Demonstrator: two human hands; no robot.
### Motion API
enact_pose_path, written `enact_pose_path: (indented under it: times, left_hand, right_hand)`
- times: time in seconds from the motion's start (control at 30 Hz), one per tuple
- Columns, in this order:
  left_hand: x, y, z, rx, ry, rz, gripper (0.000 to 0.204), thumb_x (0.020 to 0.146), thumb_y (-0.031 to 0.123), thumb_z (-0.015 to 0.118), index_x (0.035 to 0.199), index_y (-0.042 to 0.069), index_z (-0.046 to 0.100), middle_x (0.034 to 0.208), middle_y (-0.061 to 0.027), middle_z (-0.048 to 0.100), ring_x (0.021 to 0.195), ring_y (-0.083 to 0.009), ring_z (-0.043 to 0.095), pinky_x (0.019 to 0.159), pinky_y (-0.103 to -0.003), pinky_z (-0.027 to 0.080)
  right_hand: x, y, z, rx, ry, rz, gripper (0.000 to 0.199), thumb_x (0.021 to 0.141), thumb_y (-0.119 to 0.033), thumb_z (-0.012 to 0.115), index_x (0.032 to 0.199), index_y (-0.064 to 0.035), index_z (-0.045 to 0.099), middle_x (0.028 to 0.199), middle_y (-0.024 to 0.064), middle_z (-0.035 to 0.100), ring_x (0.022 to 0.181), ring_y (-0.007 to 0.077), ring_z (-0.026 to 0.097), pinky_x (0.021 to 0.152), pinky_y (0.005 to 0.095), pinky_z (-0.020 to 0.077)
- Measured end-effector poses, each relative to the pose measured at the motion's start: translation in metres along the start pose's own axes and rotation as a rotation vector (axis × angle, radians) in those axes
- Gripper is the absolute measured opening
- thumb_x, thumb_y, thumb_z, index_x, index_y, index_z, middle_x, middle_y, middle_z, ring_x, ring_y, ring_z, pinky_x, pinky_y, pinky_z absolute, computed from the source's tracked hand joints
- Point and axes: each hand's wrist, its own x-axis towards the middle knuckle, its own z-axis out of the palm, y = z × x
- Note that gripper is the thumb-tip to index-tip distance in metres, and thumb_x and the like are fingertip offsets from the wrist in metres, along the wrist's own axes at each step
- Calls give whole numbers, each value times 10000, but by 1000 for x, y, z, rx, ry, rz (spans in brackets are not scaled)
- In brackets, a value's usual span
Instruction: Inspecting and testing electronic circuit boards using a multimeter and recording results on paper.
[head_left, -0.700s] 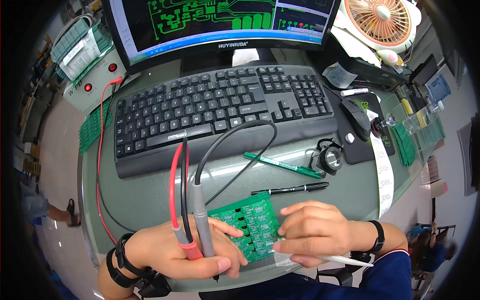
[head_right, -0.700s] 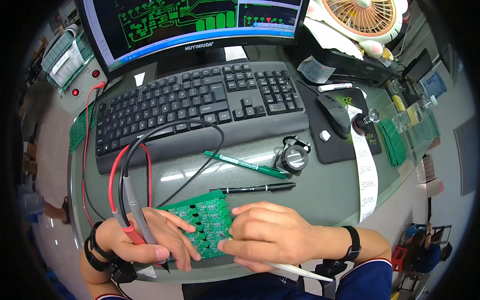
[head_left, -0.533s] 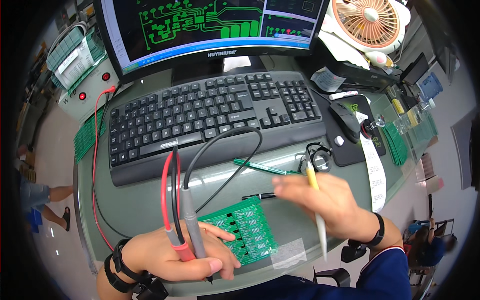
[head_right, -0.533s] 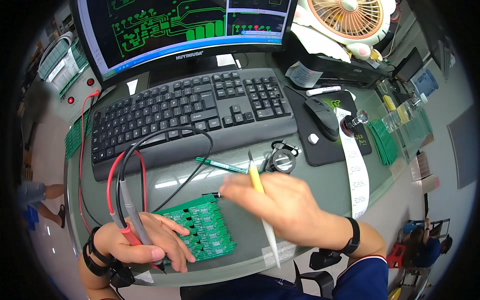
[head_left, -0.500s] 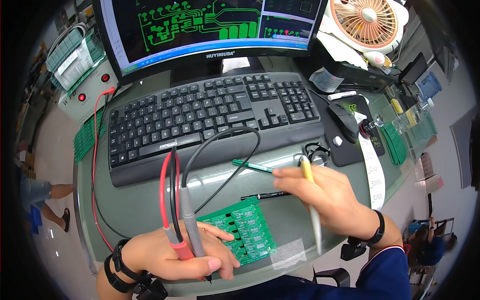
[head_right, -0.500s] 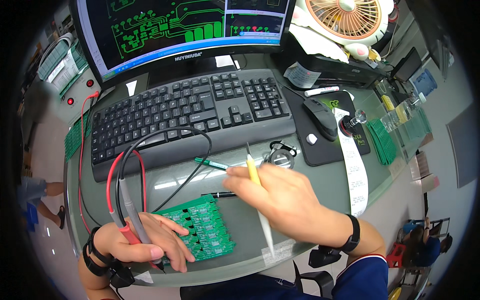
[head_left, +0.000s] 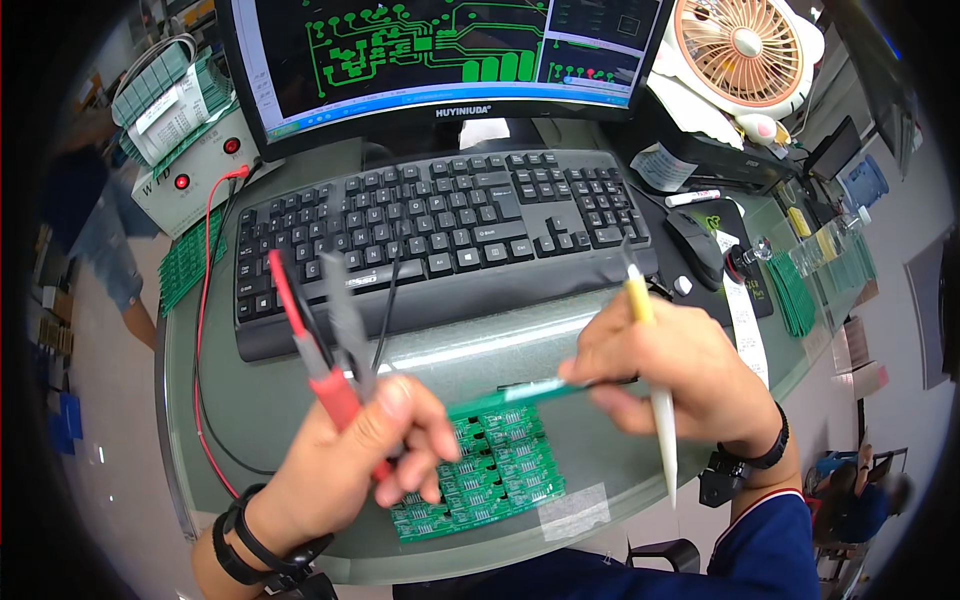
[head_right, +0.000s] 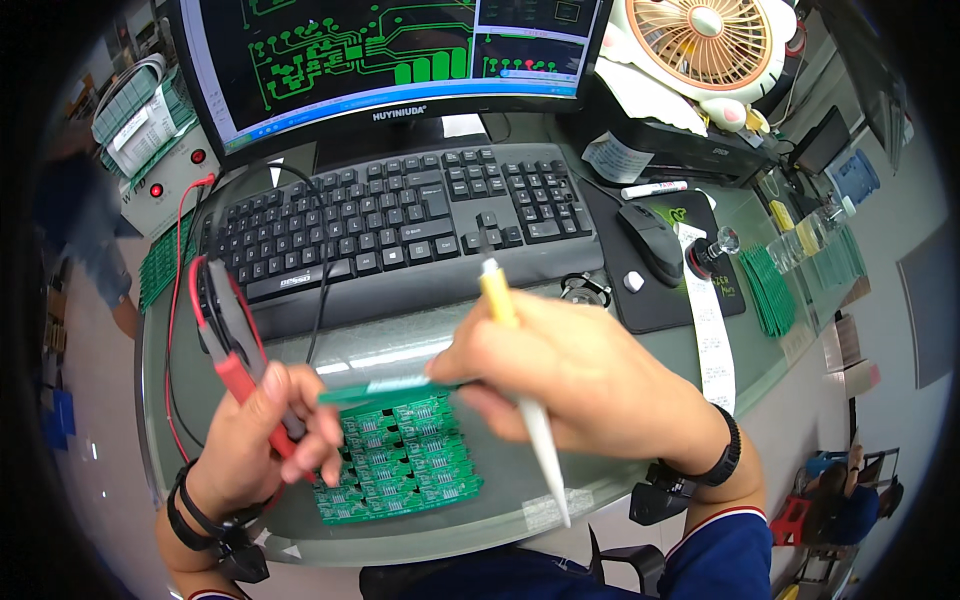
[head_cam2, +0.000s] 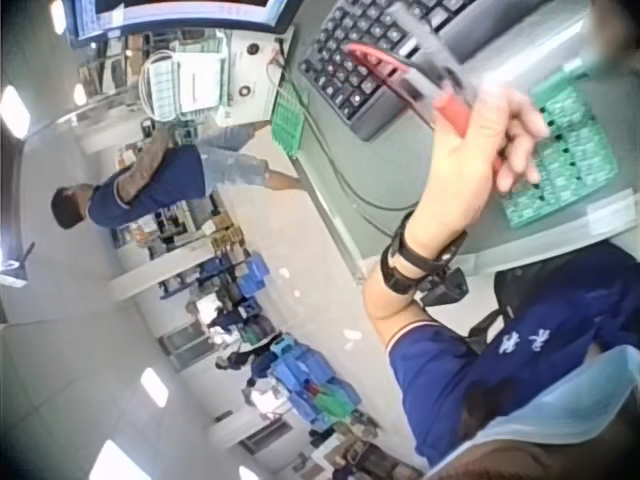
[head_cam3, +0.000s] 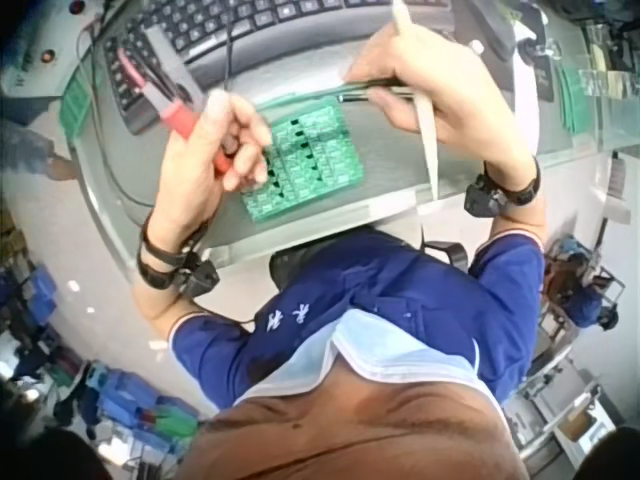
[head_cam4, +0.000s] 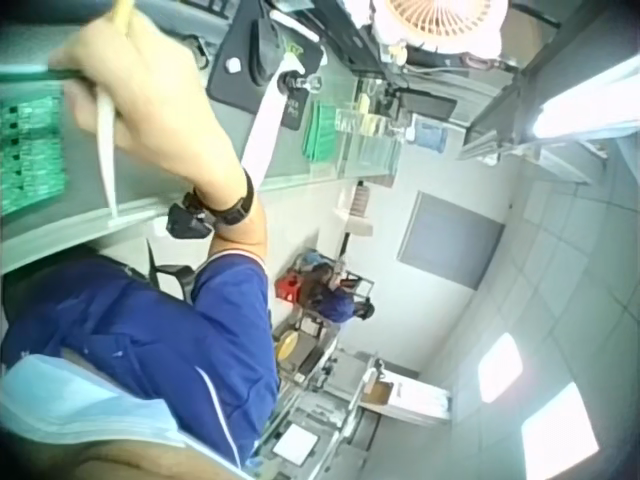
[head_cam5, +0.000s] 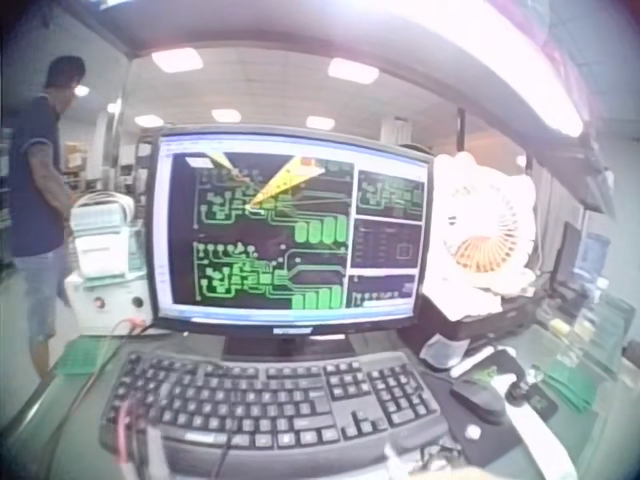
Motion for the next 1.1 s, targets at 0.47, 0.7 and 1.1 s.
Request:
enact_pose_path:
  times: [0.47, 0.7, 1.1]
  left_hand:
    - [-5, -1, 14, 69, -175, 97, 301, 1002, 241, 489, 829, -2, 534, 620, -23, 478, 626, -102, 552, 680, -306, 534]
    - [-2, -5, 7, -253, -114, 73, 416, 1008, 329, 426, 674, 82, 427, 531, -5, 384, 479, -148, 499, 630, -437, 563]
    - [13, -17, -1, -163, -133, -32, 416, 1033, 342, 355, 696, 107, 422, 544, 51, 375, 511, -82, 484, 1013, -468, 429]
  right_hand:
    - [-4, -23, 39, 1116, 173, 475, 214, 854, -90, 719, 975, -1, 567, 839, 58, 630, 729, 81, 619, 619, 210, 503]
    - [-20, -5, 29, 1077, 385, 297, 148, 890, -46, 634, 931, -9, 497, 788, 133, 636, 642, 132, 628, 525, 237, 510]
    - [-48, 3, 72, 542, 162, 264, 208, 863, -159, 695, 825, -50, 521, 616, 28, 593, 488, 116, 546, 435, 267, 407]
